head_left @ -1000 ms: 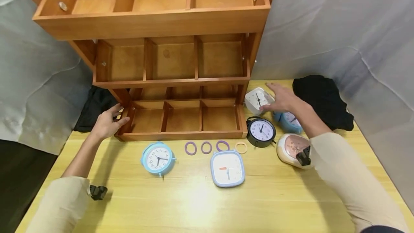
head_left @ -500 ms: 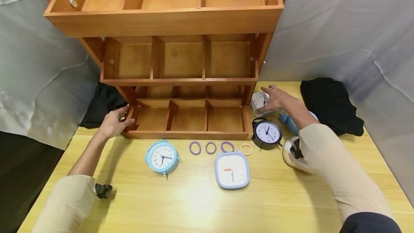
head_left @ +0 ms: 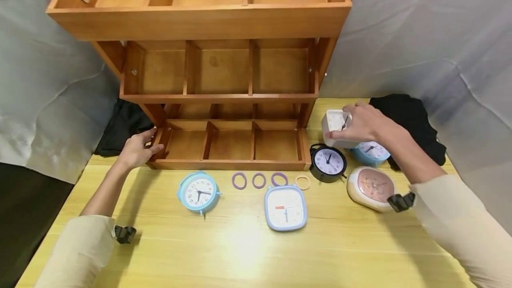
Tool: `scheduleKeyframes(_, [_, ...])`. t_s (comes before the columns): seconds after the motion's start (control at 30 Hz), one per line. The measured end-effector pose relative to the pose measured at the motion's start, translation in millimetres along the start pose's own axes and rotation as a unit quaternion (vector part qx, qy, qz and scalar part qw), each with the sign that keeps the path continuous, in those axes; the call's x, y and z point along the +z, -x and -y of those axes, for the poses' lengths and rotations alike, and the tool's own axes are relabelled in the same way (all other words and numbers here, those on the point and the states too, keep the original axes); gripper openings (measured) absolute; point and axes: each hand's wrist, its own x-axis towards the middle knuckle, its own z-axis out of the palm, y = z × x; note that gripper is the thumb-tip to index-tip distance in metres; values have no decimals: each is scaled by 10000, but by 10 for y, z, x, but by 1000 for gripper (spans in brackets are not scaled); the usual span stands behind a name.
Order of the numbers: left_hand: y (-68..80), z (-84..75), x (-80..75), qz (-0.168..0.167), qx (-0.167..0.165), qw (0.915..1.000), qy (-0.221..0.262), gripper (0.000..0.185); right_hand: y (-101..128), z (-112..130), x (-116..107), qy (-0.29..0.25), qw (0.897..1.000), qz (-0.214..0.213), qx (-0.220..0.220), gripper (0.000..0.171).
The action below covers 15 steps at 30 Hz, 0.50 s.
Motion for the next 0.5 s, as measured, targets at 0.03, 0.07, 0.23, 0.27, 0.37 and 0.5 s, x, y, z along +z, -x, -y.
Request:
scheduleKeyframes(0.03, [5, 1, -5, -1, -2, 10000, -6, 68, 82, 51, -7, 1, 10000, -5, -44, 100])
scheduleKeyframes(0.07, [9, 1, -9, -4, -8, 10000, -4, 69, 157, 112, -3, -23, 10000, -12, -95, 100])
scheduleKeyframes(0.23, [16, 7, -6, -18, -7, 10000, -22, 69, 377, 530, 100, -159, 9989, -41, -448, 97])
scheduleKeyframes(0.27, [16, 9, -1, -23, 11, 10000, -30, 69, 385, 630, 129, -188, 9986, -61, -498, 96])
scheduleKeyframes(0.37, [18, 13, 13, -30, 22, 10000, -41, 68, 318, 936, 224, -338, 9977, -168, -570, 93])
scheduleKeyframes(0.5, [8, 3, 30, -48, 20, 10000, -21, 68, 67, 1237, 361, -501, 9969, -398, -450, 90])
